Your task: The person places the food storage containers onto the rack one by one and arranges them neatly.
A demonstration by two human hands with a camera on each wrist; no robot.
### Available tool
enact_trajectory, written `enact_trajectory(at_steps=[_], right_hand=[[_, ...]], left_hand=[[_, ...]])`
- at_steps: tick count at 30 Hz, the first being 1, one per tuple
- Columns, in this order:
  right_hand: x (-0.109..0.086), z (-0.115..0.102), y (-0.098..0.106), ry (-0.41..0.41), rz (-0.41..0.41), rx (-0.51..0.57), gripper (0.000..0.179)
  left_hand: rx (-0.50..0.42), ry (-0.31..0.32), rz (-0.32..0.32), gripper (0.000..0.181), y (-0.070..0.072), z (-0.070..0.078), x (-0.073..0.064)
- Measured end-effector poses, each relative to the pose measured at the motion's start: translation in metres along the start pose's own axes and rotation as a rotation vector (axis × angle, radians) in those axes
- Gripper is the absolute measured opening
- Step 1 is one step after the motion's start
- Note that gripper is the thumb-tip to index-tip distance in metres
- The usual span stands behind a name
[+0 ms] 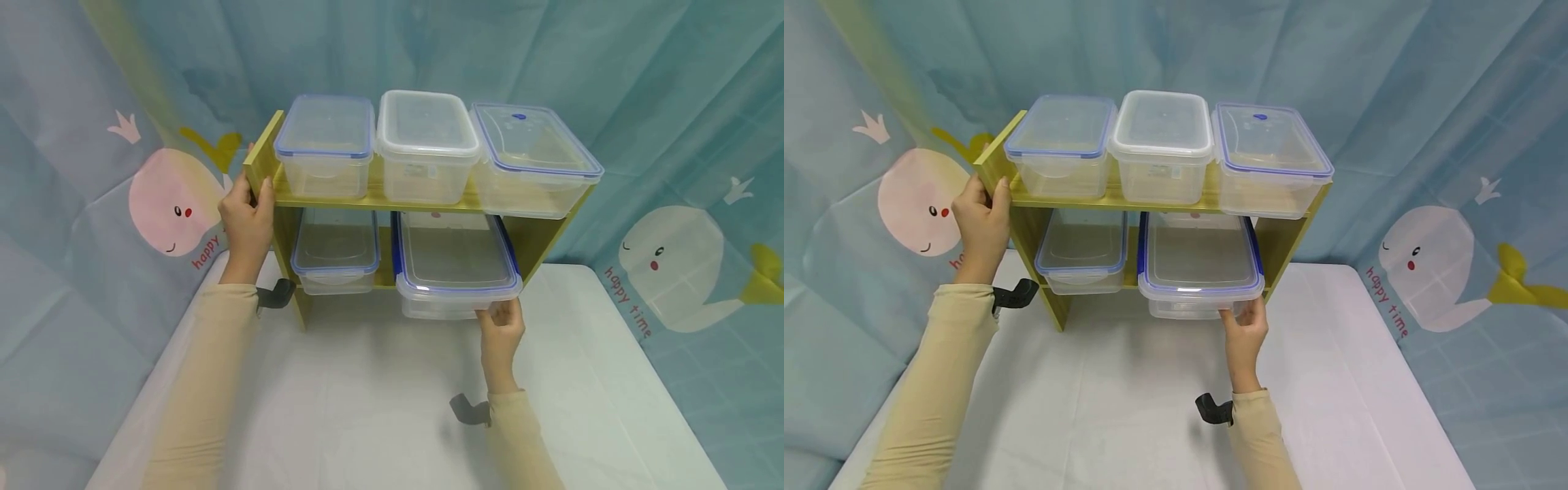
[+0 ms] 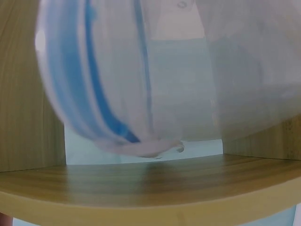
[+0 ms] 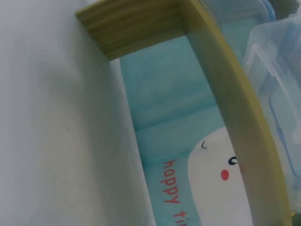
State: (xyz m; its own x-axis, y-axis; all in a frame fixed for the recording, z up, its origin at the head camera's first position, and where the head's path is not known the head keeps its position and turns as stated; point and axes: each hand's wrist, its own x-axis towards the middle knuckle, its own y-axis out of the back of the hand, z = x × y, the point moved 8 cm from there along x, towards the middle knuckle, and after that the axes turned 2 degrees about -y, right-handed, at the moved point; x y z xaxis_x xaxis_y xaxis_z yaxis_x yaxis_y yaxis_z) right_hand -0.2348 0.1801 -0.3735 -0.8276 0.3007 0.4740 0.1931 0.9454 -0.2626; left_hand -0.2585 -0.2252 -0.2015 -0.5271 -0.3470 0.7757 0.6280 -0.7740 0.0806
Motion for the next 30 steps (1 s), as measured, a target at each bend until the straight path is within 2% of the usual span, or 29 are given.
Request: enact_trajectory(at_steps=[7, 12, 14, 17, 20, 22, 23, 25, 27, 30], right_hand=[[0.01, 0.004, -0.01, -0.027, -0.035, -0.112, 0.053], [0.016, 0.01, -0.009, -0.047, -0.018, -0.134, 0.054], [0.018, 0.011, -0.008, -0.058, -0.031, -0.149, 0.054], [0.022, 0.011, -0.007, -0.083, -0.079, -0.245, 0.057], [0.027, 0.007, -0.001, -0.1, -0.16, -0.39, 0.061], [0.031, -0.001, 0.008, -0.09, -0.207, -0.474, 0.06], [0.034, -0.005, 0.014, -0.08, -0.223, -0.477, 0.058], [0.039, -0.017, 0.03, -0.051, -0.219, -0.475, 0.051], [0.047, -0.03, 0.049, 0.001, -0.183, -0.489, 0.041], [0.06, -0.045, 0.077, 0.072, -0.11, -0.579, 0.032]], left_hand=[[0.05, 0.03, 0.031, 0.031, 0.005, -0.002, -0.001], [-0.002, 0.027, 0.009, 0.037, 0.002, -0.004, 0.001], [-0.046, 0.05, -0.015, 0.038, 0.0, -0.006, 0.001], [-0.076, 0.094, -0.092, 0.044, 0.0, -0.008, 0.001], [-0.122, 0.141, -0.209, 0.055, 0.0, -0.011, -0.002], [-0.195, 0.18, -0.289, 0.061, 0.002, -0.013, -0.007], [-0.225, 0.203, -0.321, 0.062, 0.004, -0.015, -0.011], [-0.227, 0.252, -0.375, 0.063, 0.012, -0.023, -0.018], [-0.187, 0.276, -0.421, 0.063, 0.022, -0.032, -0.025], [-0.003, 0.261, -0.528, 0.063, 0.033, -0.048, -0.037]])
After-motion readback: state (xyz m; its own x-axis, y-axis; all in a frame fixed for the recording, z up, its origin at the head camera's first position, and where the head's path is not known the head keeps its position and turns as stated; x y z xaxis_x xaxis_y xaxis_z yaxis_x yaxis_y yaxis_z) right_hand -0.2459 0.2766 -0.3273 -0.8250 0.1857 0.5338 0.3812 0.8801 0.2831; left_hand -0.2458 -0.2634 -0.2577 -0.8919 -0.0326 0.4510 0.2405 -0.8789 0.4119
